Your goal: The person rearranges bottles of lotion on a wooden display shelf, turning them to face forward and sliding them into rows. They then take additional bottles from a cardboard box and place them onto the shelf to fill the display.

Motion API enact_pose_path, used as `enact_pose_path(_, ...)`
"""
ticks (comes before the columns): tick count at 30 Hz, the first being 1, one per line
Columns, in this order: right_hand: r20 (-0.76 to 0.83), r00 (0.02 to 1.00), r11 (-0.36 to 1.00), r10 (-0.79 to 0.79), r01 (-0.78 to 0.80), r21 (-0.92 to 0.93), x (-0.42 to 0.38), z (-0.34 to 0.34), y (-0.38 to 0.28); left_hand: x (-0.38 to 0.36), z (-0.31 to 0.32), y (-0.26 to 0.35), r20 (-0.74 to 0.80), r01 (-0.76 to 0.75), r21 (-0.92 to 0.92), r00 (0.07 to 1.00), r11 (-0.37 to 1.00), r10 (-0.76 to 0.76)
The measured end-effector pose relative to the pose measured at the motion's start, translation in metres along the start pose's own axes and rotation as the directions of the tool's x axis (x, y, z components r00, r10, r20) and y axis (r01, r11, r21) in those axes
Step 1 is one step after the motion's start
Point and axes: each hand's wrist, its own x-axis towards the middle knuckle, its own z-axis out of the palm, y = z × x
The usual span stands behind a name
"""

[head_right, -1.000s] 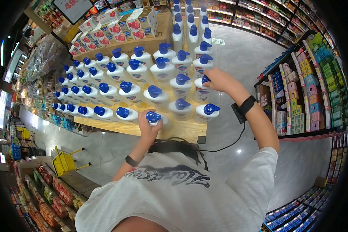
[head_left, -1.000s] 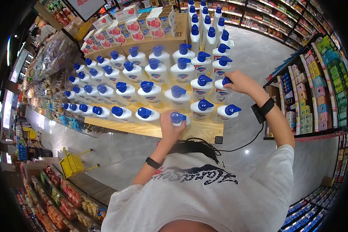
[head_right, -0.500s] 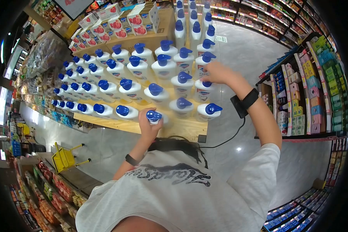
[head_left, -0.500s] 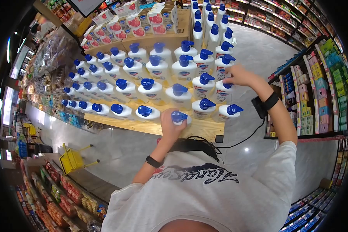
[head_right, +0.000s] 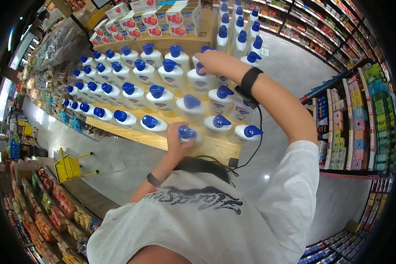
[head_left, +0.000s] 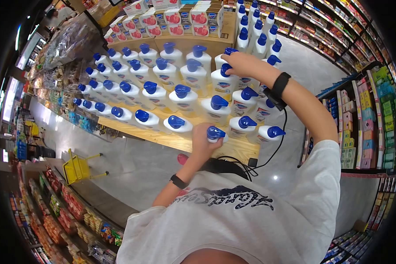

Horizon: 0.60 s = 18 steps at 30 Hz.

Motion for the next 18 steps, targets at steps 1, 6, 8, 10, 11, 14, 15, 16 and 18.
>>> enact_pose_path(1, 0.05, 0.999, 1.0, 0.013, -0.013, -0.01, 0.006, -0.002, -0.005, 0.0, -0.001, 0.0, 0.001, 0.004, 0.002, 1.0, 1.0, -0.004)
enact_pose_path(6, 0.121, 0.993, 0.996, -0.009, 0.021, -0.091, 0.027, 0.023, -0.008, 0.001, -0.002, 0.0, -0.003, -0.023, -0.02, 1.0, 1.0, 0.023)
enact_pose_path(8, 0.173, 0.985, 0.995, 0.014, 0.003, -0.096, 0.029, 0.018, -0.01, 0.0, -0.002, 0.0, -0.004, -0.026, -0.025, 1.0, 0.999, 0.026)
enact_pose_path(10, 0.188, 0.982, 0.996, 0.036, -0.019, -0.092, 0.028, 0.015, -0.014, 0.002, -0.004, 0.002, 0.0, -0.035, -0.022, 0.999, 0.999, 0.035)
enact_pose_path(11, 0.18, 0.983, 0.996, 0.045, -0.03, -0.085, 0.025, 0.015, -0.016, 0.002, -0.004, 0.002, -0.001, -0.036, -0.028, 0.999, 0.999, 0.036)
enact_pose_path(14, 0.161, 0.987, 0.998, 0.024, -0.013, -0.067, 0.022, 0.019, -0.012, 0.002, -0.004, 0.003, -0.006, -0.042, -0.041, 0.999, 0.998, 0.042)
enact_pose_path(15, 0.154, 0.988, 0.998, 0.009, 0.001, -0.061, 0.022, 0.022, -0.009, 0.002, -0.003, 0.002, -0.009, -0.047, -0.039, 0.999, 0.998, 0.046)
enact_pose_path(16, 0.133, 0.991, 0.999, 0.008, -0.001, -0.05, 0.022, 0.024, -0.007, 0.003, -0.002, 0.002, -0.012, -0.052, -0.037, 0.999, 0.998, 0.052)
enact_pose_path(18, 0.094, 0.996, 1.0, 0.009, -0.007, -0.025, 0.019, 0.026, -0.006, 0.002, -0.003, 0.002, 0.0, -0.046, -0.035, 0.999, 0.998, 0.046)
